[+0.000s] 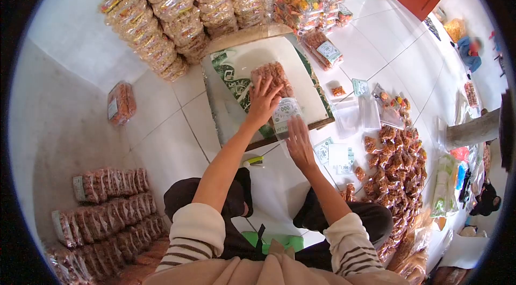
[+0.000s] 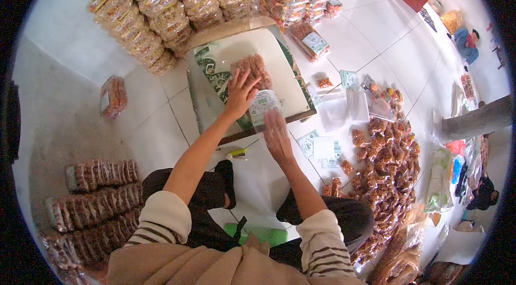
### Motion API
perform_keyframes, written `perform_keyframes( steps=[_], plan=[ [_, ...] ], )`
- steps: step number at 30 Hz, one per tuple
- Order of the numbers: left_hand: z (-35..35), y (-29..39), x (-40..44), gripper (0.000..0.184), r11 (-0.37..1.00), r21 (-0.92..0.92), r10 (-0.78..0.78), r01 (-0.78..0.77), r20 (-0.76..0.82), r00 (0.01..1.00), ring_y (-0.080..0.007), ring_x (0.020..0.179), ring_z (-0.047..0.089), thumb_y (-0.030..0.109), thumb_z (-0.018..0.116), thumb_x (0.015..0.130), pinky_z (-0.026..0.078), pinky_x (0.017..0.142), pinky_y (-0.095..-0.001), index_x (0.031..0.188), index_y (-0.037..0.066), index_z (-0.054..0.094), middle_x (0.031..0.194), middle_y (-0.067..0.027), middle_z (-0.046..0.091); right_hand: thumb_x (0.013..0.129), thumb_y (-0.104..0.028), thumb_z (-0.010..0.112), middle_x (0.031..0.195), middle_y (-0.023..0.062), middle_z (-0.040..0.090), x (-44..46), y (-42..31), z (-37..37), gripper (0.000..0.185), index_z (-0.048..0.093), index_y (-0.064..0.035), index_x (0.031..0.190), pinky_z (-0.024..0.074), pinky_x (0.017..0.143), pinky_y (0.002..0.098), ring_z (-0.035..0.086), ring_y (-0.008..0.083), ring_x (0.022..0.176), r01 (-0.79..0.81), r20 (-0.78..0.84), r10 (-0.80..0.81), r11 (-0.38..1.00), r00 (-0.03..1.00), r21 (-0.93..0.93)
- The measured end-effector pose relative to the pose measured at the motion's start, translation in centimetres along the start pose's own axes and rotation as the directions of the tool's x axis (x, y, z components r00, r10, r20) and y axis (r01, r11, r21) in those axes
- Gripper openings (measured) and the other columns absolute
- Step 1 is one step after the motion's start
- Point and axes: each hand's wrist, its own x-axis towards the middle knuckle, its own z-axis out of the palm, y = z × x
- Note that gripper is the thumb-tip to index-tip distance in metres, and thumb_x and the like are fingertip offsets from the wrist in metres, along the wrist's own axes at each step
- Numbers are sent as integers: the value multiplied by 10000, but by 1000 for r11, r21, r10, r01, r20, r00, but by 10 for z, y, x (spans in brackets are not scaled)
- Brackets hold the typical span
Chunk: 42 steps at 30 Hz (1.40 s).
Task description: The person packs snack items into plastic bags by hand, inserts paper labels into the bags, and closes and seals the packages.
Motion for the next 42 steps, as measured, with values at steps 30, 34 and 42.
perform_keyframes(
  steps=[30, 34, 42],
  plan=[
    [-9, -10, 12, 450, 999, 43, 7, -10, 75, 997, -270, 1285, 163, 404, 462, 844, 87, 1027, -505, 1250, 215, 422, 1379, -38, 241, 713, -104, 442, 1382, 99, 242, 65, 48, -9, 599, 317, -87, 1299, 121, 1064, 392, 166, 249, 1298, 447, 283, -411, 891, 867, -75],
    [-3, -12, 13, 457, 999, 16, 49, -49, 27, 998, -290, 1274, 183, 421, 485, 820, 97, 1010, -539, 1228, 219, 445, 1377, -37, 243, 755, -86, 411, 1387, 77, 235, 67, 51, -17, 564, 314, -145, 1308, 123, 1071, 376, 177, 228, 1296, 516, 329, -460, 850, 825, -107],
    [-2, -13, 12, 511, 1000, -3, -18, 18, 69, 997, -256, 1290, 157, 440, 434, 851, 48, 1032, -503, 1293, 199, 348, 1376, -25, 248, 758, -135, 437, 1368, 80, 269, 76, 46, 14, 560, 309, -95, 1301, 146, 1067, 388, 220, 214, 1281, 408, 178, -371, 868, 911, -283]
  ],
)
